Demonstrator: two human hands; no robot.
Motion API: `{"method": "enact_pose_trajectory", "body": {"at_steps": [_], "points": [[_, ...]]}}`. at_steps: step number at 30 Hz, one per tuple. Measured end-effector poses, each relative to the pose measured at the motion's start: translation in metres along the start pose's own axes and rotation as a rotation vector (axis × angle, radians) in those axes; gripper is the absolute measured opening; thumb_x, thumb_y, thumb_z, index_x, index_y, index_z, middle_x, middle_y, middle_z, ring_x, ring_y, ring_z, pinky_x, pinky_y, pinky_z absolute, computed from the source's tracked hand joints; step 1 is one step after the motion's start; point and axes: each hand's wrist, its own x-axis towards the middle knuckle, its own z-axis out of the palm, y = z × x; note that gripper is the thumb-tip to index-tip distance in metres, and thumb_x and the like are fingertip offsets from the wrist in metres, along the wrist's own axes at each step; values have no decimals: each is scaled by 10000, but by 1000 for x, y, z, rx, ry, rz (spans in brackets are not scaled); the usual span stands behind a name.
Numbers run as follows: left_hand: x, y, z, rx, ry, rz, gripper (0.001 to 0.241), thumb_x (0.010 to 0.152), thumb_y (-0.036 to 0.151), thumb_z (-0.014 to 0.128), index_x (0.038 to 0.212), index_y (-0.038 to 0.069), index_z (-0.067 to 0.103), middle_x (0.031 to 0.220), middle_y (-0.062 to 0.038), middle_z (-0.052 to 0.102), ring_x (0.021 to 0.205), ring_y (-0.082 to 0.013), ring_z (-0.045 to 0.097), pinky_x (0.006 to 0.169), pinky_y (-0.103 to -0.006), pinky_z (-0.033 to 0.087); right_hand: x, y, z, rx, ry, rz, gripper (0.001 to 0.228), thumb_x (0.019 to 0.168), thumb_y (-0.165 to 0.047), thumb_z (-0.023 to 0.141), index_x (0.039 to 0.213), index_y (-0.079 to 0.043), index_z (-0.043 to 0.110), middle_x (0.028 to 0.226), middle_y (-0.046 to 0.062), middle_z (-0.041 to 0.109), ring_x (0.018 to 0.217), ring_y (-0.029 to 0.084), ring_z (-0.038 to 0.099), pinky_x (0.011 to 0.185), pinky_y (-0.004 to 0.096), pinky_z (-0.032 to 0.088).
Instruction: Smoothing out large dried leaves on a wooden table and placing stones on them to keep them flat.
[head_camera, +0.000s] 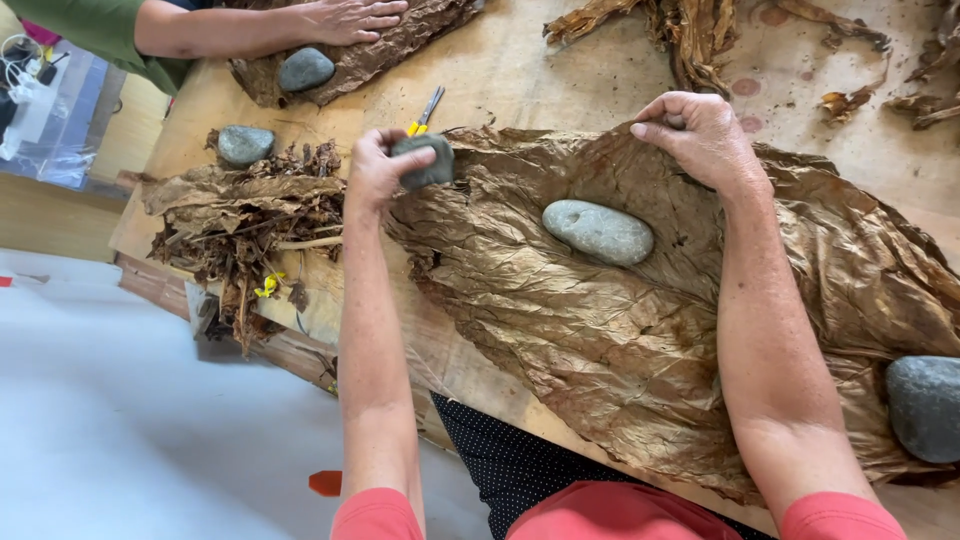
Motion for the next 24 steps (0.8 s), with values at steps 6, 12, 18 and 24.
{"method": "enact_pose_trajectory", "body": {"at_steps": [6, 12, 18, 24], "points": [[-10, 31, -40, -44, 266, 263, 476, 757, 111, 926, 1137, 63, 643, 1106, -70, 722, 1033, -187, 710, 983, -281, 664, -1, -4, 0, -11, 2, 8, 56, 1031, -104, 774, 1070, -81, 742, 908, -20, 695, 811, 49, 575, 728, 214, 468], [-55, 37, -52, 156, -94, 316, 342, 829, 157, 846, 1131, 101, 697, 1019, -13, 704, 947, -134, 644, 884, -252, 562, -2, -5, 0, -4, -8, 13, 54, 1037, -104, 776, 1071, -81, 742, 868, -24, 675, 769, 47, 546, 694, 216, 453], [-25, -29, -34, 143, -210, 12, 356, 793, 119, 861, 1117, 81, 718, 1034, -31, 738, 962, -137, 675, 826, -217, 581, -1, -2, 0, -30, -3, 16, 62, 1032, -119, 785, 1073, -98, 744, 894, -30, 686, 800, 46, 562, 712, 220, 464], [-9, -14, -2, 584, -50, 145, 266, 819, 137, 835, 1073, 174, 762, 1299, -47, 697, 1265, -214, 625, 1116, -394, 473, 0, 1, 1, -48, 3, -17, 60, 1033, -114, 775, 1051, -67, 741, 904, -4, 688, 812, 74, 576, 701, 252, 475]]}}
